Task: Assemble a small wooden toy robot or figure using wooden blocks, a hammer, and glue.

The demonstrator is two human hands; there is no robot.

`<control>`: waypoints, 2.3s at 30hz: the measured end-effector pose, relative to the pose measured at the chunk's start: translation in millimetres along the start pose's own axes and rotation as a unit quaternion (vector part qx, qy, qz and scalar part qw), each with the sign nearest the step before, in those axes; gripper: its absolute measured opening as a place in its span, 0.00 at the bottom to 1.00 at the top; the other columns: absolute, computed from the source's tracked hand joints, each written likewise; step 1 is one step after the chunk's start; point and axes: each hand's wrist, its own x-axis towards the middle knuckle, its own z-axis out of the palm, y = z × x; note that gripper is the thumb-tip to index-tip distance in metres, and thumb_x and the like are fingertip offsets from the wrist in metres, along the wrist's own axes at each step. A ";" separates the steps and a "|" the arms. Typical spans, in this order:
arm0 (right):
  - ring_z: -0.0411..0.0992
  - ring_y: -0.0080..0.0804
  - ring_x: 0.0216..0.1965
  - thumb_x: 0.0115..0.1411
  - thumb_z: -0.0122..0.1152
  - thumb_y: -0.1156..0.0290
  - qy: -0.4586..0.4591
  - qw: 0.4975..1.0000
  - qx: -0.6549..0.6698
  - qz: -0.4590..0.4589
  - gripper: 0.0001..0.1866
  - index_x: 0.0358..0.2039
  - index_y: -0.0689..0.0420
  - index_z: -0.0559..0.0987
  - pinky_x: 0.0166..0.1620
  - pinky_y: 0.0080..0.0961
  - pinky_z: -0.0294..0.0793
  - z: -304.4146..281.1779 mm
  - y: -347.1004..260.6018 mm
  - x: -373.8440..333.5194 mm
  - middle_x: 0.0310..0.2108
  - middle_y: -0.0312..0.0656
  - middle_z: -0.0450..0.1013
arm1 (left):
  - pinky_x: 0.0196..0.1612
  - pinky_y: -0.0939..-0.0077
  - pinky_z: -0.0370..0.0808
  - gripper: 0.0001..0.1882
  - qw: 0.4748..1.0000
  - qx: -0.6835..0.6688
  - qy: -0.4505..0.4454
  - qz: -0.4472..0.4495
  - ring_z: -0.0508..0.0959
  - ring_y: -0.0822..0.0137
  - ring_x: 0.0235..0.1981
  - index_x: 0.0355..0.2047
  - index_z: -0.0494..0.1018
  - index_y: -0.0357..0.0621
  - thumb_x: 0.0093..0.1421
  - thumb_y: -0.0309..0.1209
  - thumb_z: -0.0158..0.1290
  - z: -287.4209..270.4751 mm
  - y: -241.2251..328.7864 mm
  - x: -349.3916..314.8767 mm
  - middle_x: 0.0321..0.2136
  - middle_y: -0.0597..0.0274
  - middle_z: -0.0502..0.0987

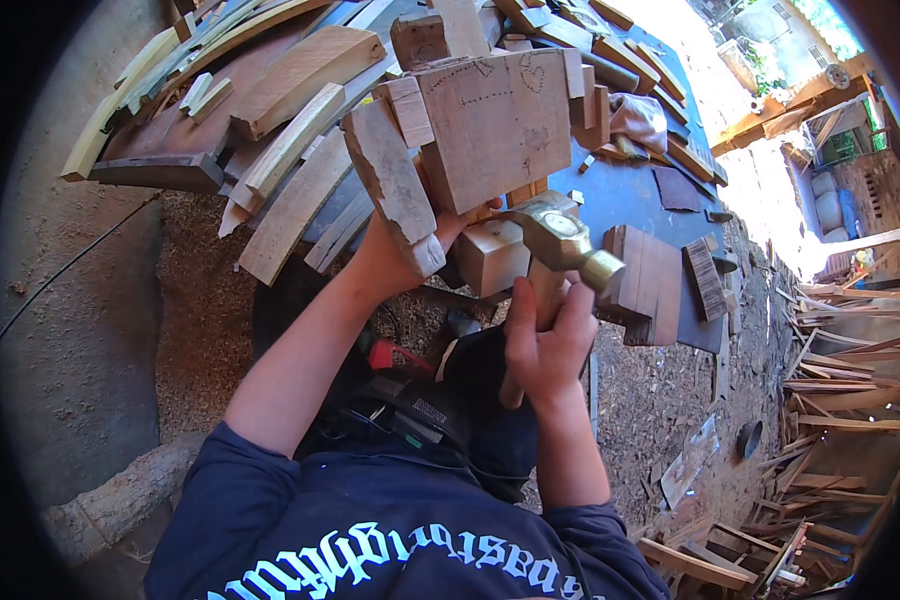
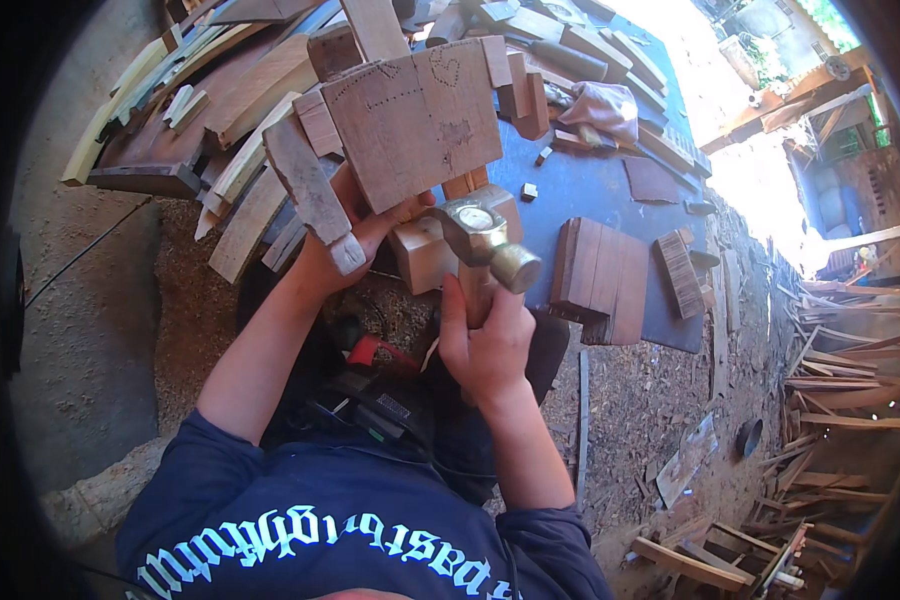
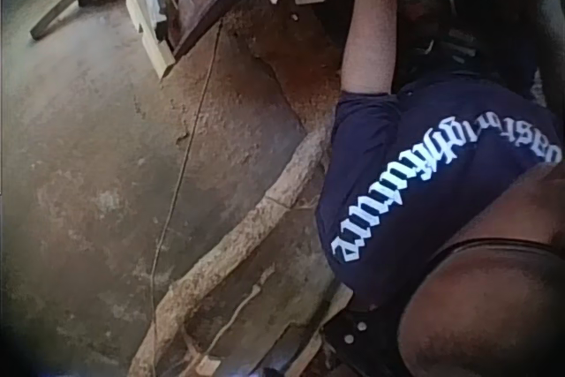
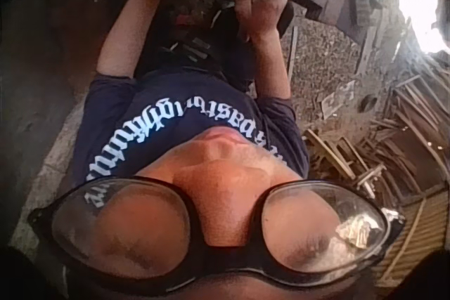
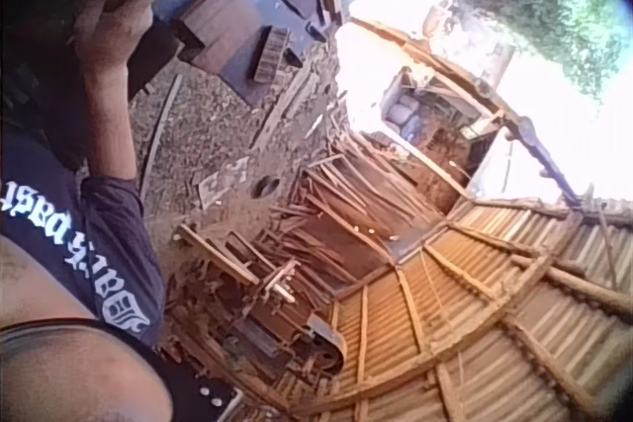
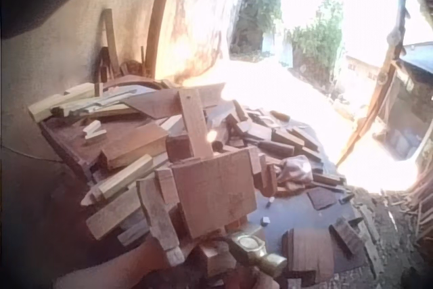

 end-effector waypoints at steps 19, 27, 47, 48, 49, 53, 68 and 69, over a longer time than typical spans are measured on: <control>0.79 0.51 0.26 0.66 0.62 0.71 -0.064 0.989 -0.096 -0.088 0.14 0.48 0.65 0.75 0.30 0.39 0.76 -16.9 -23.7 21.6 0.30 0.52 0.78 | 0.62 0.64 0.71 0.25 0.982 0.174 -0.046 0.058 0.73 0.65 0.58 0.62 0.63 0.36 0.67 0.27 0.55 -10.7 -12.8 -5.3 0.56 0.54 0.73; 0.75 0.65 0.24 0.65 0.64 0.69 -0.102 0.983 -0.133 -0.079 0.14 0.41 0.66 0.71 0.26 0.52 0.72 -12.7 -23.2 26.5 0.25 0.59 0.75 | 0.59 0.67 0.73 0.24 0.992 0.109 -0.060 0.004 0.73 0.67 0.57 0.63 0.62 0.38 0.69 0.26 0.54 -20.5 -11.4 -5.6 0.57 0.57 0.73; 0.73 0.27 0.18 0.74 0.51 0.67 -0.082 0.982 0.110 0.128 0.13 0.47 0.65 0.65 0.22 0.22 0.72 -3.4 -18.9 2.8 0.22 0.40 0.72 | 0.54 0.69 0.80 0.28 0.927 0.345 -0.053 0.136 0.83 0.65 0.47 0.57 0.64 0.37 0.61 0.25 0.65 -15.0 -8.9 -5.5 0.44 0.55 0.83; 0.71 0.27 0.16 0.75 0.49 0.62 -0.104 0.970 0.162 0.146 0.15 0.48 0.62 0.64 0.22 0.21 0.72 -9.9 -18.7 4.9 0.24 0.41 0.70 | 0.55 0.67 0.80 0.27 0.953 0.276 -0.043 0.117 0.83 0.63 0.49 0.58 0.64 0.37 0.62 0.25 0.64 -11.5 -5.6 -5.1 0.45 0.54 0.82; 0.71 0.27 0.16 0.75 0.49 0.62 -0.102 0.970 0.161 0.147 0.15 0.48 0.62 0.64 0.22 0.21 0.72 -15.9 -20.0 6.9 0.24 0.41 0.70 | 0.56 0.66 0.80 0.27 0.973 0.207 -0.031 0.098 0.82 0.62 0.51 0.58 0.64 0.37 0.63 0.25 0.63 -9.1 -4.4 -4.2 0.46 0.53 0.82; 0.69 0.26 0.16 0.75 0.47 0.59 -0.096 0.907 0.320 0.256 0.16 0.49 0.60 0.63 0.21 0.23 0.73 -38.0 -23.2 0.2 0.24 0.42 0.68 | 0.56 0.65 0.80 0.23 0.985 0.137 -0.015 0.102 0.81 0.60 0.52 0.56 0.66 0.36 0.64 0.24 0.61 -3.5 -5.3 -1.1 0.46 0.52 0.81; 0.80 0.51 0.31 0.68 0.57 0.66 0.063 0.990 -0.059 0.108 0.16 0.48 0.67 0.73 0.37 0.41 0.77 -61.4 -25.3 51.7 0.30 0.55 0.78 | 0.50 0.67 0.76 0.08 0.942 0.311 0.033 0.122 0.81 0.64 0.44 0.45 0.73 0.38 0.70 0.29 0.53 -25.1 -8.0 21.1 0.40 0.59 0.81; 0.80 0.51 0.31 0.68 0.57 0.66 0.072 0.990 -0.056 0.111 0.16 0.48 0.67 0.73 0.37 0.41 0.77 -58.5 -22.3 55.1 0.30 0.55 0.78 | 0.50 0.67 0.76 0.08 0.941 0.313 0.024 0.126 0.81 0.64 0.44 0.45 0.73 0.38 0.70 0.29 0.53 -33.8 -17.5 22.1 0.40 0.59 0.81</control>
